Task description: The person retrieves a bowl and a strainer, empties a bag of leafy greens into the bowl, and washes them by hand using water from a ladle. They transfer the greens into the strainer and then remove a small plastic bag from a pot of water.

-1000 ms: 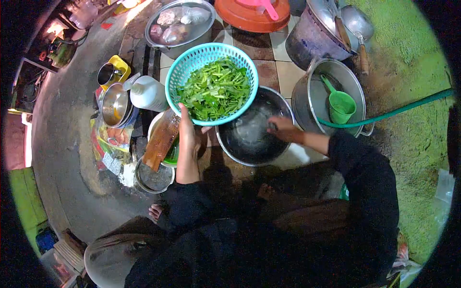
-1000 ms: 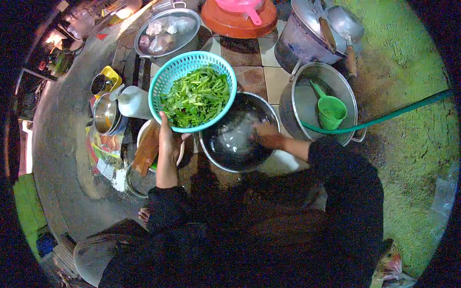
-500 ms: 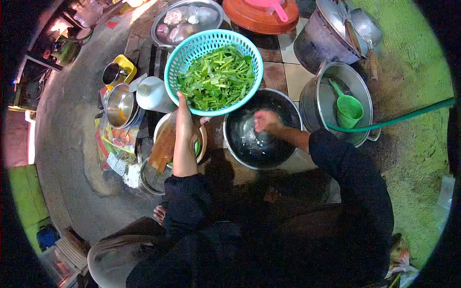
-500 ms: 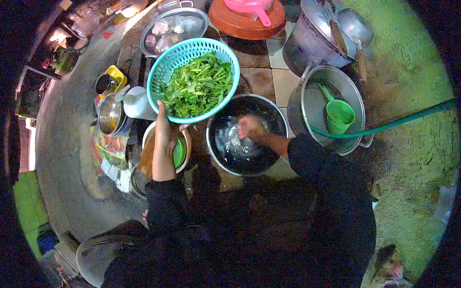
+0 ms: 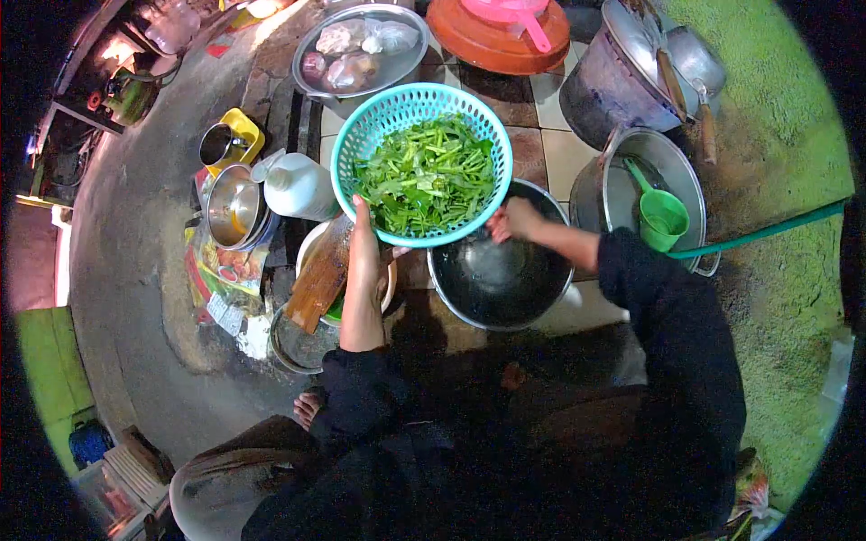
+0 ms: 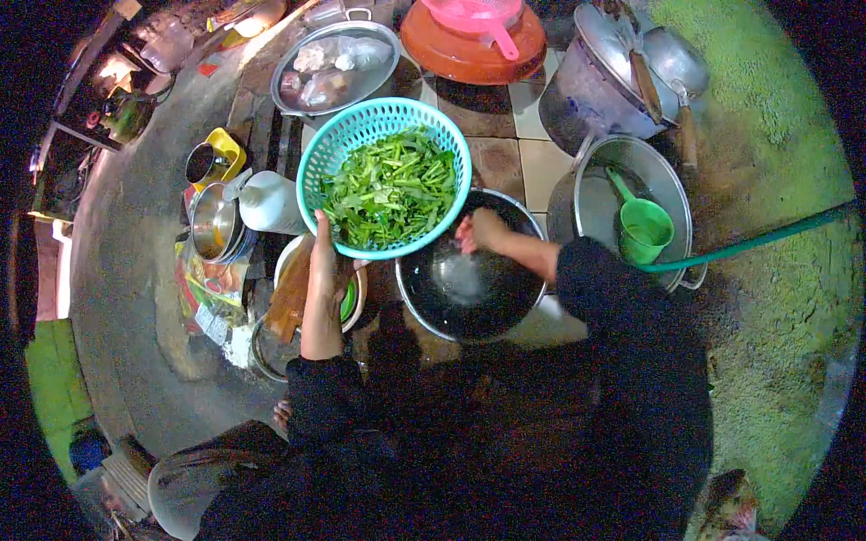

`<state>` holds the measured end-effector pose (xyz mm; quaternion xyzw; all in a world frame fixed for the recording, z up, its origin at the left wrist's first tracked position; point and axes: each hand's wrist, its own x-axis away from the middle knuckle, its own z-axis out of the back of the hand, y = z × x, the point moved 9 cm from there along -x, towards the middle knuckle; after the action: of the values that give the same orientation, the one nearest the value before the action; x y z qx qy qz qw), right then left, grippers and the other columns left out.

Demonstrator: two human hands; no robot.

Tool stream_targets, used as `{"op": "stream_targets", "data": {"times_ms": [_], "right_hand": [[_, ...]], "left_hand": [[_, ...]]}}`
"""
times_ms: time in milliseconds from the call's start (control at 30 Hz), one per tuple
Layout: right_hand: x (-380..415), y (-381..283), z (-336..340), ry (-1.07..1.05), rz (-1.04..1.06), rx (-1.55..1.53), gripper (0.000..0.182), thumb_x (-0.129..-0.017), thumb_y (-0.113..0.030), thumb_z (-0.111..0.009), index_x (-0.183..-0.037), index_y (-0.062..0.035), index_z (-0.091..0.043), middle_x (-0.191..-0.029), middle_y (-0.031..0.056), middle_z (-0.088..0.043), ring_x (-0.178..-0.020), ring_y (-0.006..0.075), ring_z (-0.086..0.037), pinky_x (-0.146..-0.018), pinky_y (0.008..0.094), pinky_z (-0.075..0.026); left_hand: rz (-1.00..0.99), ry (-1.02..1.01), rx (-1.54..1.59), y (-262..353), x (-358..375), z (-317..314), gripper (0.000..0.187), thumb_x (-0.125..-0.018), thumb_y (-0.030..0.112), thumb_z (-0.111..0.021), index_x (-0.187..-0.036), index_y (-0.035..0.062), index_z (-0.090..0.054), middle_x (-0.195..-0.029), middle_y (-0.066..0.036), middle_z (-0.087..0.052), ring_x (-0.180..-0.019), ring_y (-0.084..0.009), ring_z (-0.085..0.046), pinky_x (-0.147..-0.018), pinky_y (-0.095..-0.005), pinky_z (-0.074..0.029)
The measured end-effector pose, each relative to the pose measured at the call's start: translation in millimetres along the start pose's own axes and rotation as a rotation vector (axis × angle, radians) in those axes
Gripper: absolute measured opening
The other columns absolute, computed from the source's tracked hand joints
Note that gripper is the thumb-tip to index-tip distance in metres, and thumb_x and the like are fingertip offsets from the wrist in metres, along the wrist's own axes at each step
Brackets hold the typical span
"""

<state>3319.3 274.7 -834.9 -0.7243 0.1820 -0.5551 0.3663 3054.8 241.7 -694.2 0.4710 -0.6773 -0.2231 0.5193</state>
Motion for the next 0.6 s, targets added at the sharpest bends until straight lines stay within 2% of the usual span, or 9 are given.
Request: {"op": "stream_targets", "data": {"times_ms": [67,100,167,300,400,433,500,567,600], "right_hand": [[37,-58,13,0.100,0.415,0.373,0.024,-0.092,-0.010,-0.040,-0.080,0.0044,-0.055,-0.068,0.0131,-0.061,-0.054,0.0203,-0.060,-0.051,0.0321,-0.052],[73,-99,15,0.336,0.511,0.464,0.021,-0.093,-0.007,-0.043,-0.079,0.0023,-0.055,-0.067,0.0102,-0.060,-0.055,0.0171,-0.059,-0.052,0.0302,-0.050],[116,-151,13,0.488,0.676,0.392,0.010,-0.089,-0.009,-0.056,-0.084,-0.0015,-0.057,-0.067,0.0063,-0.061,-0.057,0.0133,-0.059,-0.053,0.0283,-0.049],[175,-244,-50,0.509,0.968,0.513,0.013,-0.088,-0.014,-0.058,-0.085,-0.0016,-0.058,-0.079,0.0081,-0.064,-0.061,0.0160,-0.061,-0.058,0.0295,-0.050],[165,-258,-108,0.336,1.174,0.770,0.015,-0.086,-0.018,-0.059,-0.090,-0.0039,-0.061,-0.094,0.0101,-0.065,-0.090,0.0228,-0.063,-0.081,0.0368,-0.048],[156,-247,-143,0.239,1.309,1.396,0.018,-0.083,-0.020,-0.061,-0.095,-0.0075,-0.064,-0.100,0.0106,-0.064,-0.105,0.0261,-0.057,-0.093,0.0398,-0.041],[160,-240,-144,0.486,1.369,1.427,0.020,-0.081,-0.021,-0.063,-0.095,-0.0077,-0.066,-0.102,0.0094,-0.064,-0.103,0.0264,-0.057,-0.093,0.0392,-0.041],[161,-241,-140,0.511,1.430,1.429,0.020,-0.080,-0.021,-0.064,-0.094,-0.0068,-0.066,-0.102,0.0089,-0.064,-0.101,0.0262,-0.057,-0.091,0.0395,-0.042],[161,-249,-125,0.431,1.318,1.219,0.020,-0.082,-0.020,-0.064,-0.096,-0.0061,-0.065,-0.101,0.0092,-0.064,-0.099,0.0260,-0.058,-0.089,0.0392,-0.043]], "left_hand": [[-0.011,0.017,0.048,-3,-4,0,0.071,-0.091,0.061,-0.033,-0.131,0.0024,-0.039,-0.116,-0.013,-0.057,-0.089,-0.0207,-0.063,-0.059,-0.0279,-0.053],[-0.013,0.010,0.062,-5,-5,0,0.071,-0.091,0.061,-0.033,-0.131,0.0027,-0.039,-0.117,-0.013,-0.057,-0.089,-0.0215,-0.064,-0.059,-0.0286,-0.054],[-0.026,0.014,0.063,-3,-1,-4,0.071,-0.091,0.061,-0.033,-0.131,0.0027,-0.039,-0.117,-0.013,-0.057,-0.089,-0.0214,-0.064,-0.060,-0.0290,-0.054],[0.008,-0.050,0.082,-17,-9,-3,0.071,-0.091,0.061,-0.032,-0.130,0.0026,-0.040,-0.118,-0.013,-0.057,-0.092,-0.0221,-0.063,-0.064,-0.0297,-0.055],[0.024,-0.072,0.084,-18,-5,-14,0.070,-0.091,0.061,-0.032,-0.131,0.0030,-0.039,-0.119,-0.014,-0.057,-0.096,-0.0231,-0.062,-0.067,-0.0310,-0.055],[0.019,-0.060,0.087,-16,-4,-17,0.071,-0.091,0.061,-0.032,-0.132,0.0032,-0.039,-0.119,-0.014,-0.056,-0.098,-0.0236,-0.062,-0.069,-0.0319,-0.055],[0.016,-0.092,0.083,-18,-8,-15,0.071,-0.091,0.061,-0.032,-0.132,0.0036,-0.038,-0.120,-0.014,-0.056,-0.100,-0.0238,-0.061,-0.071,-0.0327,-0.055],[0.013,-0.115,0.089,-17,-7,-16,0.071,-0.091,0.061,-0.032,-0.133,0.0041,-0.038,-0.121,-0.014,-0.056,-0.101,-0.0239,-0.061,-0.073,-0.0334,-0.055],[0.039,-0.072,0.102,-14,-2,-17,0.072,-0.091,0.061,-0.032,-0.134,0.0041,-0.037,-0.121,-0.014,-0.056,-0.101,-0.0239,-0.061,-0.073,-0.0334,-0.056]]}}
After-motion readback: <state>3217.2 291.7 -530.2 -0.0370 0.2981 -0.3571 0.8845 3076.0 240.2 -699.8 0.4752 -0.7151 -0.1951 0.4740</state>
